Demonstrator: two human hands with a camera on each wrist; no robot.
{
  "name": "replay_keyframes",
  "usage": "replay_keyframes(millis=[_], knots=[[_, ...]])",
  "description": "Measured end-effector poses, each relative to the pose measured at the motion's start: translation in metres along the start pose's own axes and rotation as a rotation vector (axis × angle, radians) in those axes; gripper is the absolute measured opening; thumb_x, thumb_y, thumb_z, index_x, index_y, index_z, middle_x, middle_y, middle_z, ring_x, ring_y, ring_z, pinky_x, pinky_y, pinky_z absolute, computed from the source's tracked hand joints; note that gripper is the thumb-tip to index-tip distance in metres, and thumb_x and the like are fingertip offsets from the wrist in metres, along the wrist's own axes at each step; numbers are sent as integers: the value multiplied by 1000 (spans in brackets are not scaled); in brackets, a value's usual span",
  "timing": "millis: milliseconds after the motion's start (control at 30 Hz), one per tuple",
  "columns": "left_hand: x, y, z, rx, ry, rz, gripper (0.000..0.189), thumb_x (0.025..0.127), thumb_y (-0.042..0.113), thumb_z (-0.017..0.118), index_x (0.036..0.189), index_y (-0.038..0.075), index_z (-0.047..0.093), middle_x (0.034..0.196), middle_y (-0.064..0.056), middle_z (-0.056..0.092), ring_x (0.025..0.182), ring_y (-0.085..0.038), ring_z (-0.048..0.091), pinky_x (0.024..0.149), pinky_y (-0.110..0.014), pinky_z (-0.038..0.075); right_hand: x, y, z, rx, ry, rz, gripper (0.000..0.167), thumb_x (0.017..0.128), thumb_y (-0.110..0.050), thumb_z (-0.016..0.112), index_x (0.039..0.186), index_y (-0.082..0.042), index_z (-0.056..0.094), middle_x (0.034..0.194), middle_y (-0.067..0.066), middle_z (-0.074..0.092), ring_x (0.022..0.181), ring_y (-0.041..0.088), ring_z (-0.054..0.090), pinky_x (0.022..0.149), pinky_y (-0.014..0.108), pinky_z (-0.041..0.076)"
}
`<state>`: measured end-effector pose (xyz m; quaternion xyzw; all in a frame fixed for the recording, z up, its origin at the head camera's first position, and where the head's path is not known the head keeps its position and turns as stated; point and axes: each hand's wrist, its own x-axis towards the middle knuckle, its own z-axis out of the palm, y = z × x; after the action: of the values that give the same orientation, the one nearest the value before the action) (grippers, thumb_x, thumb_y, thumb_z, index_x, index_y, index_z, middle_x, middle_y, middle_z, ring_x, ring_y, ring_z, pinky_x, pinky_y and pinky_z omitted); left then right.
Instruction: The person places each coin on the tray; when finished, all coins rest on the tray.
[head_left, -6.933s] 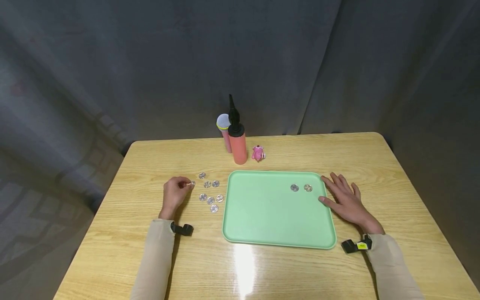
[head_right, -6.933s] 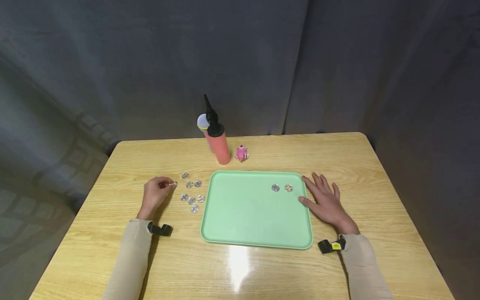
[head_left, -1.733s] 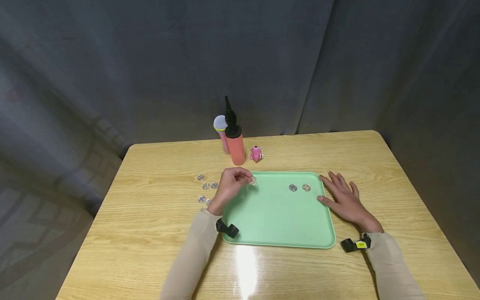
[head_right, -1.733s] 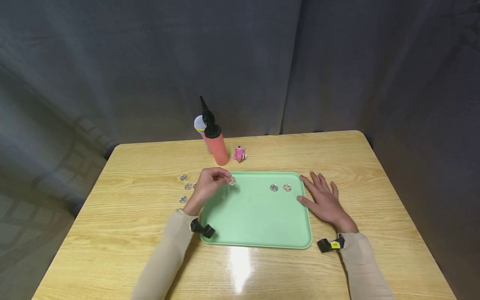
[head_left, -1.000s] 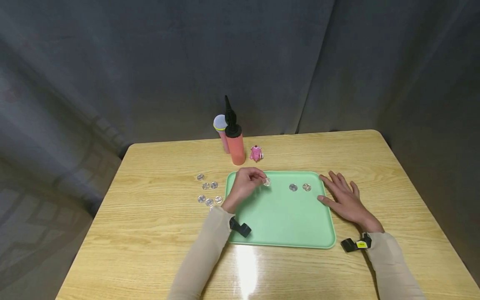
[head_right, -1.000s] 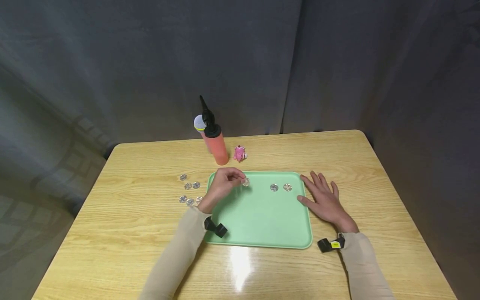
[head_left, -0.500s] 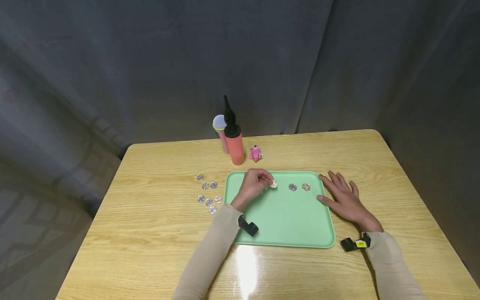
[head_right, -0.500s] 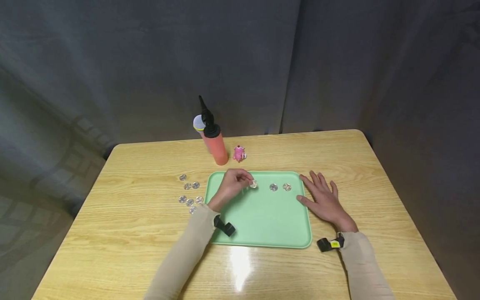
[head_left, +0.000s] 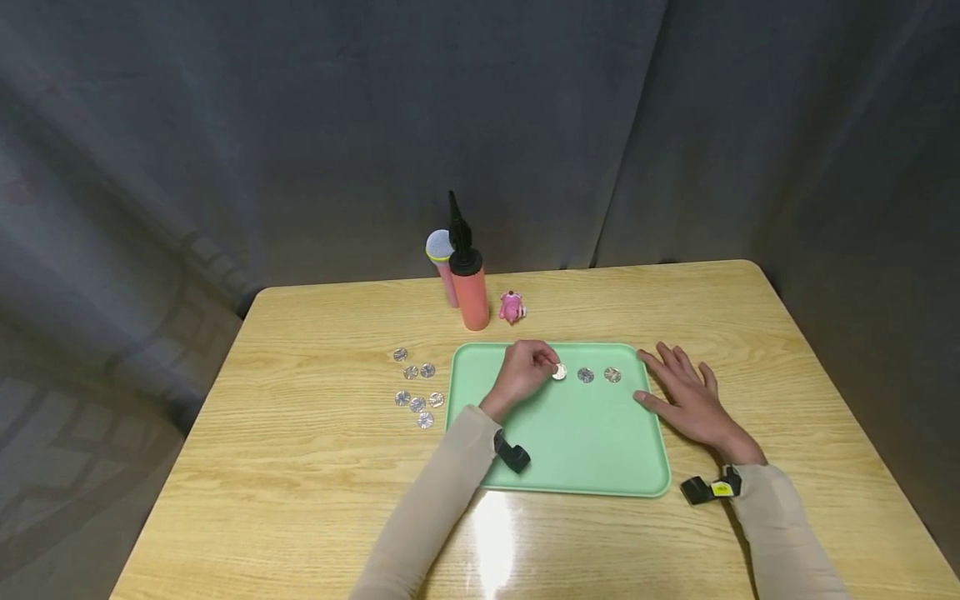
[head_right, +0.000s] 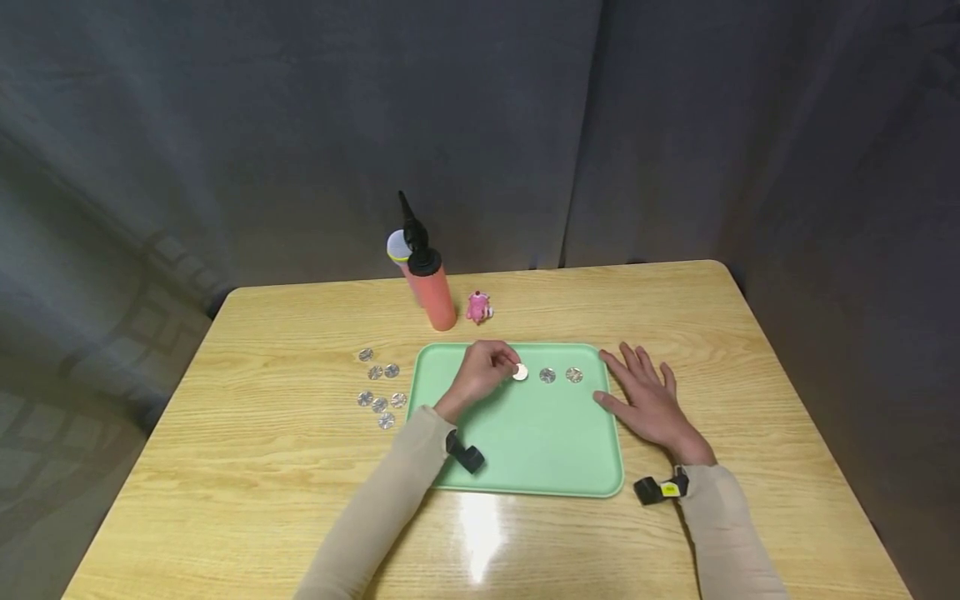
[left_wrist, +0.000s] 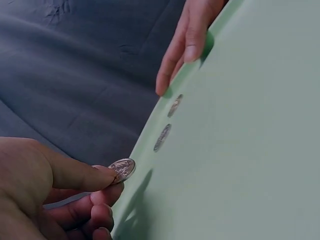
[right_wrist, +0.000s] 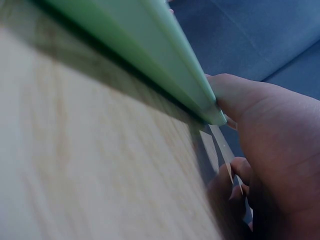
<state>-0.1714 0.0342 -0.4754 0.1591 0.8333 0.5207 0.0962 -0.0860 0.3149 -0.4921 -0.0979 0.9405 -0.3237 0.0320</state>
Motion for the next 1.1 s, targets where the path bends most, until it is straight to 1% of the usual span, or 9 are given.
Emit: replay_keyframes(millis=[133,333,433,567,667,867,967,1100], knots=[[1,0,4,48,4,17,16,84,-12,61,87,-3,74,84,-18,74,62,-3,50,57,-12,41,0,0,1,1,3,-2,71,99,-36,58,159,-13,26,165,31,10,154,50,0,111,74,-6],[1,-2,10,185,31,73,16,86,-8,64,88,0,77,84,-13,77,65,-4,52,60,-13,41,-1,1,1,6,6,1,71,99,-36,59,159,-14,26,165,30,10,154,50,0,112,74,-6],[0,-3,11,237,43,104,14,86,-5,65,88,3,77,83,-10,77,65,-4,53,61,-14,41,-1,2,1,12,13,-9,71,99,-35,59,159,-14,27,165,31,11,154,51,0,111,74,-7],[-1,-3,12,283,45,130,7,86,2,73,90,4,77,82,-8,76,66,-5,53,63,-16,42,0,3,1,14,16,-18,72,99,-34,60,159,-13,27,164,31,11,153,51,0,111,75,-7],[-2,-3,12,319,35,124,7,85,7,76,92,7,78,82,-6,75,69,-5,55,65,-17,42,-1,3,1,13,14,-14,72,99,-35,59,159,-13,27,165,31,11,154,51,-1,111,75,-8],[-4,0,13,411,-4,97,11,86,15,77,96,12,79,87,-1,73,77,-7,58,70,-17,42,0,3,1,13,8,-11,72,99,-36,59,159,-13,26,165,31,10,153,51,-1,111,75,-8],[-5,1,12,433,-23,93,12,87,17,77,97,12,80,88,-2,73,80,-9,59,71,-19,42,1,2,1,11,8,-12,72,99,-35,59,159,-13,26,164,31,11,153,51,-1,111,75,-8],[-5,1,12,452,-30,91,12,88,19,76,97,12,80,87,-2,71,79,-9,58,69,-18,41,1,1,1,11,7,-10,72,99,-35,59,159,-13,26,164,31,11,153,51,-1,111,75,-7]])
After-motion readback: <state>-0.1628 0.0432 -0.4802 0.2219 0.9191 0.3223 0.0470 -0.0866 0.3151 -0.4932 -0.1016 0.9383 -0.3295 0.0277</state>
